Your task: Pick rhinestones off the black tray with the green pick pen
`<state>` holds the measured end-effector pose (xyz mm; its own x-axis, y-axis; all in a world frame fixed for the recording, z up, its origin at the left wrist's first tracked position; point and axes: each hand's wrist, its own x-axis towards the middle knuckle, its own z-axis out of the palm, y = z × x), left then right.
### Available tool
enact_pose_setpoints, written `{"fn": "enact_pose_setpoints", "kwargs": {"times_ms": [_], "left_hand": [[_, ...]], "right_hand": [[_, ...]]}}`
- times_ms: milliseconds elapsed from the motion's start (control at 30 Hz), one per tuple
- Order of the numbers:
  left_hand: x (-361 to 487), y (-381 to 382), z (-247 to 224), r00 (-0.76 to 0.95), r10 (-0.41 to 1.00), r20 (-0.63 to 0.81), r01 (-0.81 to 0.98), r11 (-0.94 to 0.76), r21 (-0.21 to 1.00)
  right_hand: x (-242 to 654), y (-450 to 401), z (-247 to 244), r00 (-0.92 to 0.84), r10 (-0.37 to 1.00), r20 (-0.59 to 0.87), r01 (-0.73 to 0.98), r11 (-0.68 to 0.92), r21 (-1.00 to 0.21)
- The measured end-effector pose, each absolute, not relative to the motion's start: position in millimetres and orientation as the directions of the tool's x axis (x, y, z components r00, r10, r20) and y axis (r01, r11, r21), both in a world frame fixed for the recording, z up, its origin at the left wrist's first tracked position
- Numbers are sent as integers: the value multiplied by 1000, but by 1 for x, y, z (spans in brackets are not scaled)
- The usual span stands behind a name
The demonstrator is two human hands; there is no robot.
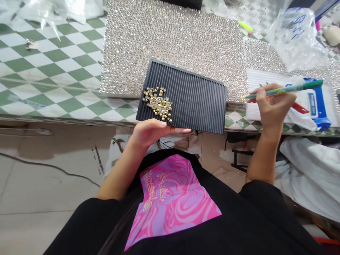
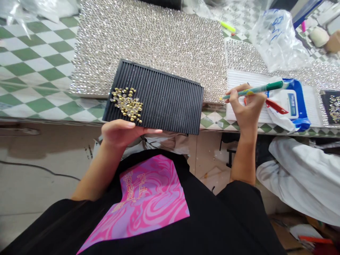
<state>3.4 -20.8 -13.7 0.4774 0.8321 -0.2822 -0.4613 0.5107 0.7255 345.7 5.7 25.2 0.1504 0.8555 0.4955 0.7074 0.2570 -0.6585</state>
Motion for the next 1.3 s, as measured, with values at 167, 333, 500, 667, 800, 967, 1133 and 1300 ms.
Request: {"fn": "enact_pose_setpoints", "kwargs": {"times_ms": [167, 333, 500, 667, 800, 967, 1133, 1300], "left_hand": [[7, -21, -7, 421, 853, -308, -468, 495, 733], [10, -20, 2, 412, 846, -338, -452, 512, 730], [9, -20, -2, 395, 856, -333, -453, 497, 741], [7, -20, -10, 423, 866, -267, -465, 460, 756], [7, -20, -10, 413, 873, -260, -462, 447, 766], [7, -19, -10, 322, 900, -293, -441, 417, 795], [6, -18, -11, 307, 912, -271, -438, 388, 811], [4, -16, -13, 306, 916, -260, -447, 379, 810]], "right_hand": [[340, 7, 25, 173, 782, 598, 578, 411, -705], [337, 6, 23, 218, 751, 623, 538, 440, -719], [337, 7, 19, 265, 726, 635, 528, 442, -725], [339, 18, 11, 427, 636, 643, 482, 442, -757], [339, 24, 7, 528, 603, 598, 444, 404, -800], [340, 24, 5, 565, 614, 551, 428, 353, -832], [339, 20, 1, 527, 636, 564, 415, 387, -823], [339, 17, -2, 476, 672, 567, 464, 355, -811]]}}
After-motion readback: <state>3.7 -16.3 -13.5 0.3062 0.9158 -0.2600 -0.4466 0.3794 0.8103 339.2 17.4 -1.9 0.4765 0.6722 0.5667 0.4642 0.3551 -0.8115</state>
